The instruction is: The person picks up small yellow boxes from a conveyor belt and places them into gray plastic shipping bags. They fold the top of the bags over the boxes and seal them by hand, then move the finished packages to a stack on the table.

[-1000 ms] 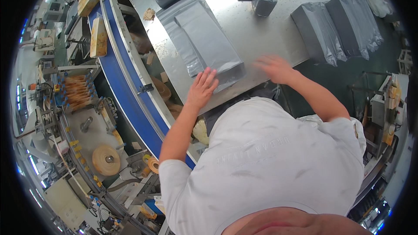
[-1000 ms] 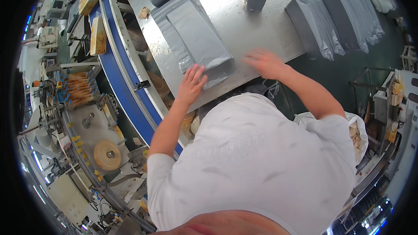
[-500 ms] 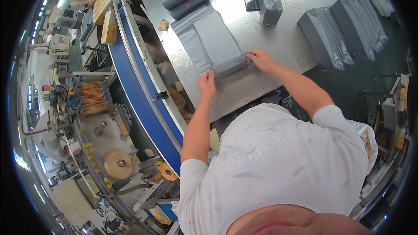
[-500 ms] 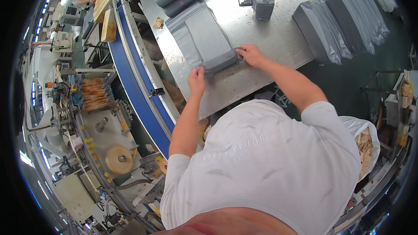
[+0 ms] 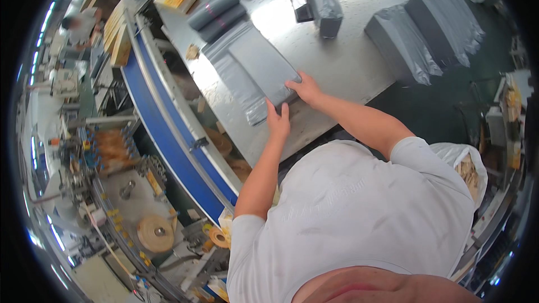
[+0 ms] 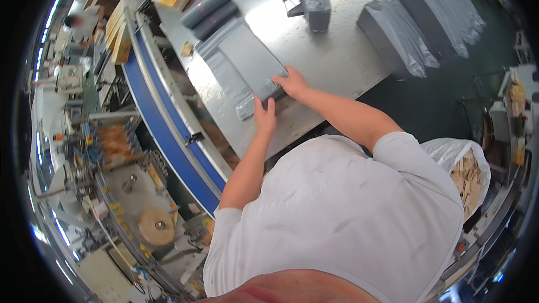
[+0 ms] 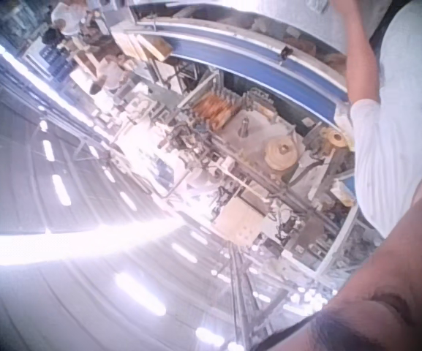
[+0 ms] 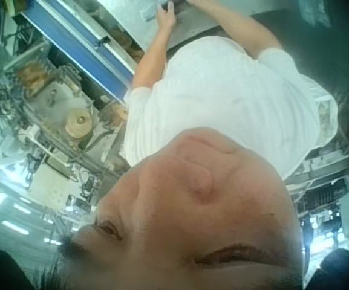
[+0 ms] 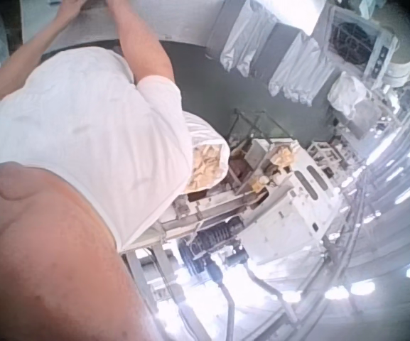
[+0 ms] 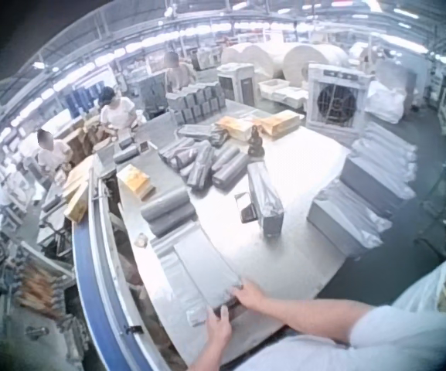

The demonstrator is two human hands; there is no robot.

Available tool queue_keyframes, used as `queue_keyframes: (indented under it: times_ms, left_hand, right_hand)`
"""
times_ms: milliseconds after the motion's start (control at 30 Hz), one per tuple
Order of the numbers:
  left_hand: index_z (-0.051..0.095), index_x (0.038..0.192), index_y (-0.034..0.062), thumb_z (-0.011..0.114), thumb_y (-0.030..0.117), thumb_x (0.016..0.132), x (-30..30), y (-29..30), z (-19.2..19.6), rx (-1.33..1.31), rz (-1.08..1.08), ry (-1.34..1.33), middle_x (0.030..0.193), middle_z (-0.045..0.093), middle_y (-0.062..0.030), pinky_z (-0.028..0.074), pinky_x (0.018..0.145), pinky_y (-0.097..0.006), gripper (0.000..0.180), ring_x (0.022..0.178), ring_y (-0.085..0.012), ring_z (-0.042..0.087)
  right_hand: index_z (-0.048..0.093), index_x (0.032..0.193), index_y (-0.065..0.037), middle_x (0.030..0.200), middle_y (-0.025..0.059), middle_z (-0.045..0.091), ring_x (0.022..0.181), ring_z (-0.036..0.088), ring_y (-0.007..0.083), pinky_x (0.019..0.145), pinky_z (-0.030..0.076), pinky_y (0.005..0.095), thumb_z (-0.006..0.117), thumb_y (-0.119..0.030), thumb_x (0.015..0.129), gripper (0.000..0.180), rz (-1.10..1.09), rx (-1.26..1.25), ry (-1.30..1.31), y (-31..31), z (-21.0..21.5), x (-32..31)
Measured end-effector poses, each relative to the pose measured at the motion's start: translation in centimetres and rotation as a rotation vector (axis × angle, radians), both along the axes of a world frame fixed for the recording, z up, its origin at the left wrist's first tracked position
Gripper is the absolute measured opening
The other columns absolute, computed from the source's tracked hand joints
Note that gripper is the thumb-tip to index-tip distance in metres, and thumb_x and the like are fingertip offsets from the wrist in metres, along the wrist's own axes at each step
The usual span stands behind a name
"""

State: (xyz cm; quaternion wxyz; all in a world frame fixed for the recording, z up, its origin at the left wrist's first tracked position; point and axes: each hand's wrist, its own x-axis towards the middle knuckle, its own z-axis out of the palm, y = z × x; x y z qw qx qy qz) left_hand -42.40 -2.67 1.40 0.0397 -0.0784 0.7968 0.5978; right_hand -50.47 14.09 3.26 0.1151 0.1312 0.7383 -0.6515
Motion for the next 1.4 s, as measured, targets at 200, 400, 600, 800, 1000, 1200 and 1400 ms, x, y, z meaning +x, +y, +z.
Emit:
queue_keyframes:
  times_ms: [200, 400, 600, 800, 1000, 1200, 1400]
  left_hand:
    - [0.051, 0.153, -0.0003, 0.068, 0.02, 0.103, 3.1, 2.3, 3.4, -0.006, -0.658, 0.268, 0.157, 0.053, -0.0225, 0.041, 0.118, -0.042, 0.056, 0.145, -0.0361, 0.051]
    - [0.072, 0.128, 0.005, 0.071, 0.019, 0.101, 4.0, 2.2, 2.5, -0.012, -0.678, -0.033, 0.13, 0.072, -0.0143, 0.055, 0.093, -0.037, 0.031, 0.116, -0.0282, 0.069]
    - [0.073, 0.122, 0.0049, 0.069, 0.021, 0.101, 4.8, 0.2, -0.1, -0.088, -0.628, -0.086, 0.121, 0.074, -0.0157, 0.057, 0.091, -0.042, 0.027, 0.111, -0.0332, 0.071]
    - [0.072, 0.117, 0.0025, 0.067, 0.018, 0.1, 7.1, -4.7, 1.7, -0.213, -0.467, 0.158, 0.112, 0.072, -0.0184, 0.054, 0.094, -0.044, 0.024, 0.106, -0.0383, 0.068]
    - [0.074, 0.104, 0.003, 0.068, 0.006, 0.093, 13.8, -14.7, -0.7, -0.356, 0.245, 0.24, 0.102, 0.074, -0.0153, 0.056, 0.088, -0.043, 0.013, 0.101, -0.0371, 0.07]
    - [0.072, 0.113, 0.0046, 0.073, 0.006, 0.084, 29.1, -32.2, -5.2, -0.809, 0.874, -0.138, 0.115, 0.07, -0.0186, 0.05, 0.101, -0.049, 0.03, 0.114, -0.0398, 0.064]
    - [0.043, 0.156, 0.0104, 0.081, 0.021, 0.079, 48.3, -37.3, -6.8, -0.862, 0.767, -1.11, 0.165, 0.038, -0.0167, 0.039, 0.12, -0.058, 0.086, 0.152, -0.041, 0.034]
  right_hand:
    - [0.061, 0.115, -0.008, 0.119, 0.0054, 0.067, 0.113, 0.061, 0.0189, 0.099, 0.049, 0.0363, 0.087, -0.018, 0.075, 0.049, 0.016, -0.304, -0.225, 17.2, 2.6, 2.5]
    - [0.06, 0.12, -0.009, 0.142, 0.0164, 0.056, 0.129, 0.057, 0.0359, 0.107, 0.048, 0.0419, 0.087, -0.006, 0.064, 0.062, -0.133, 0.811, 0.482, 29.1, 8.0, 12.9]
    - [0.055, 0.146, -0.011, 0.158, 0.01, 0.049, 0.151, 0.036, 0.0386, 0.121, 0.033, 0.0558, 0.087, -0.022, 0.078, 0.076, -0.151, 1.438, 0.291, 29.1, 6.9, 10.1]
    - [0.064, 0.133, -0.004, 0.136, 0.0157, 0.065, 0.127, 0.061, 0.0372, 0.109, 0.047, 0.0494, 0.076, -0.01, 0.087, 0.047, 0.028, 1.03, 0.755, 17.3, 4.9, 6.1]
    - [0.066, 0.129, -0.005, 0.137, 0.0157, 0.063, 0.131, 0.056, 0.0383, 0.112, 0.045, 0.0504, 0.077, -0.011, 0.086, 0.045, 0.8, 0.786, 0.758, 2.9, -1.3, 8.4]
    - [0.067, 0.121, -0.01, 0.135, 0.0137, 0.061, 0.128, 0.049, 0.0387, 0.112, 0.039, 0.0518, 0.079, -0.016, 0.082, 0.041, 0.79, 0.774, 0.739, -2.2, -3.2, 8.9]
    - [0.064, 0.114, -0.01, 0.126, 0.0139, 0.059, 0.124, 0.048, 0.0384, 0.111, 0.037, 0.052, 0.076, -0.013, 0.081, 0.035, 0.843, 0.862, 0.724, -2.8, -3.6, 7.9]
